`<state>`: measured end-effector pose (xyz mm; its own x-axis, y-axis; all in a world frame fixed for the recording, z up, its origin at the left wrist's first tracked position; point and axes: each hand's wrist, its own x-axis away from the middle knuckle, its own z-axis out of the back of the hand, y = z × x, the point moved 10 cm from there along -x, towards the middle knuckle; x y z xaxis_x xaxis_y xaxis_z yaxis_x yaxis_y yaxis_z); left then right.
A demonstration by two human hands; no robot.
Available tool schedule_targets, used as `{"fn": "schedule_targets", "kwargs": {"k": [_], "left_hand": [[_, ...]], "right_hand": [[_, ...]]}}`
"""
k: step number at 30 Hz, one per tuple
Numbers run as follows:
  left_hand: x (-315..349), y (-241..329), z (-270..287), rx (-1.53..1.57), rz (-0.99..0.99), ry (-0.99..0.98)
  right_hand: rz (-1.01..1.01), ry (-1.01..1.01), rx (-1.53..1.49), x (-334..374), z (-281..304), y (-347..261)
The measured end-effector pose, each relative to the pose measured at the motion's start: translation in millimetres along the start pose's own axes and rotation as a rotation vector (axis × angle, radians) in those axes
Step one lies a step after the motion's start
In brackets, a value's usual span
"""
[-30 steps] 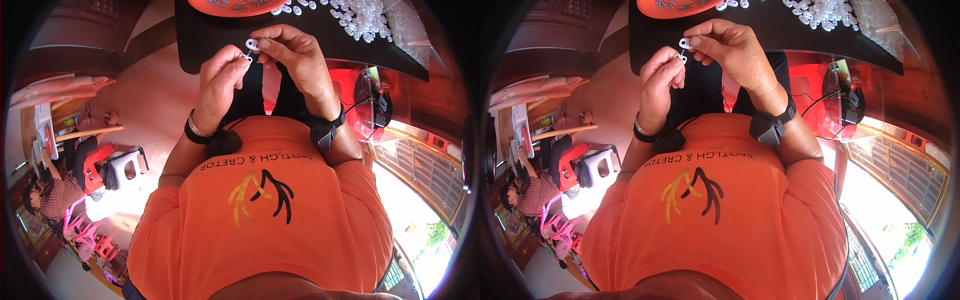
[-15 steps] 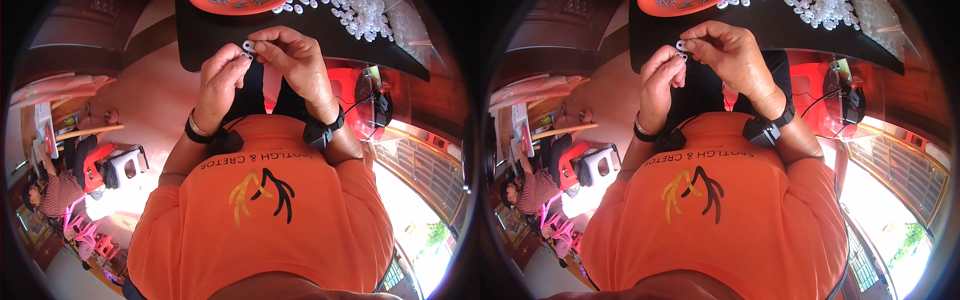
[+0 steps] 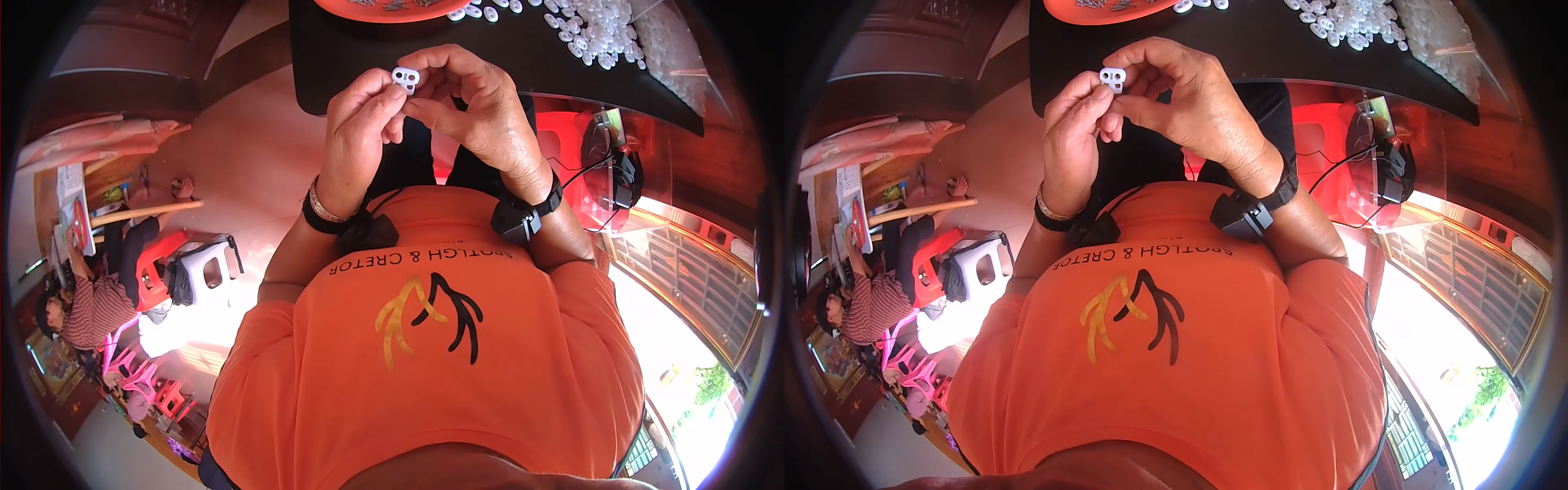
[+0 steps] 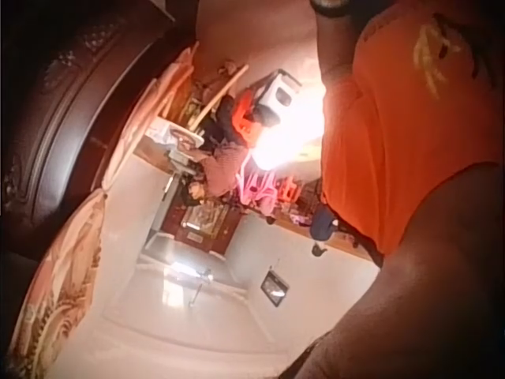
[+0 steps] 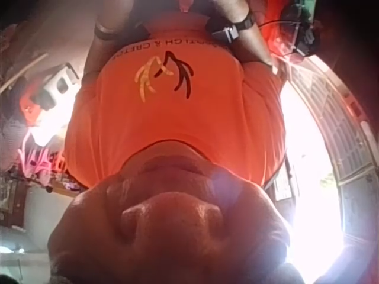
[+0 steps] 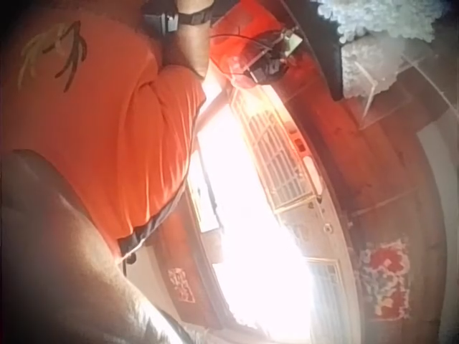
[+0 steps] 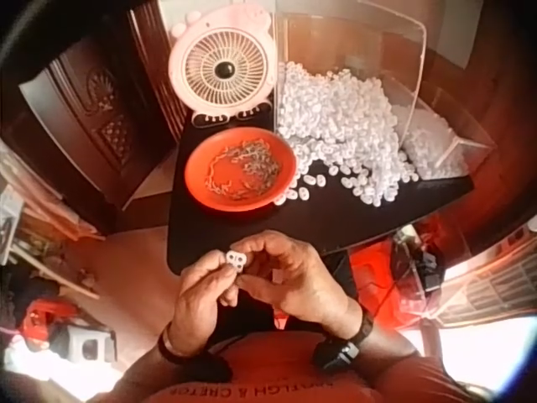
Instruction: Assembling small white plastic components by hand by inserting small metal rings into them.
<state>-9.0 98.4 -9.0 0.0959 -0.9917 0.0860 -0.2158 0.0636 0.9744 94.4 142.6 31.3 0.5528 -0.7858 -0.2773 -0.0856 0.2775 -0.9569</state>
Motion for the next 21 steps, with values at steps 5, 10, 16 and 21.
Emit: {"fn": "schedule_targets", "kwargs": {"k": [5,10,16,21], "left_hand": [[1.6,4.1,-1.3,-0.088,-0.048,-0.025],[0.7,3.4,-1.4,0.01,-0.039,0.006],[-0.4,-0.2,2.0,0.058,-0.017,0.031],[0.5,4.5,3.5,0.005,-0.031,0.06]], "right_hand": [[0.006,0.008,0.187,0.0,2.1,-10.3],[0.053,0.001,0.22,0.9,0.8,-17.7],[0.152,-0.031,0.296,3.9,-4.8,-22.7],[0.34,0.003,0.463,8.7,-13.4,-42.6]]}}
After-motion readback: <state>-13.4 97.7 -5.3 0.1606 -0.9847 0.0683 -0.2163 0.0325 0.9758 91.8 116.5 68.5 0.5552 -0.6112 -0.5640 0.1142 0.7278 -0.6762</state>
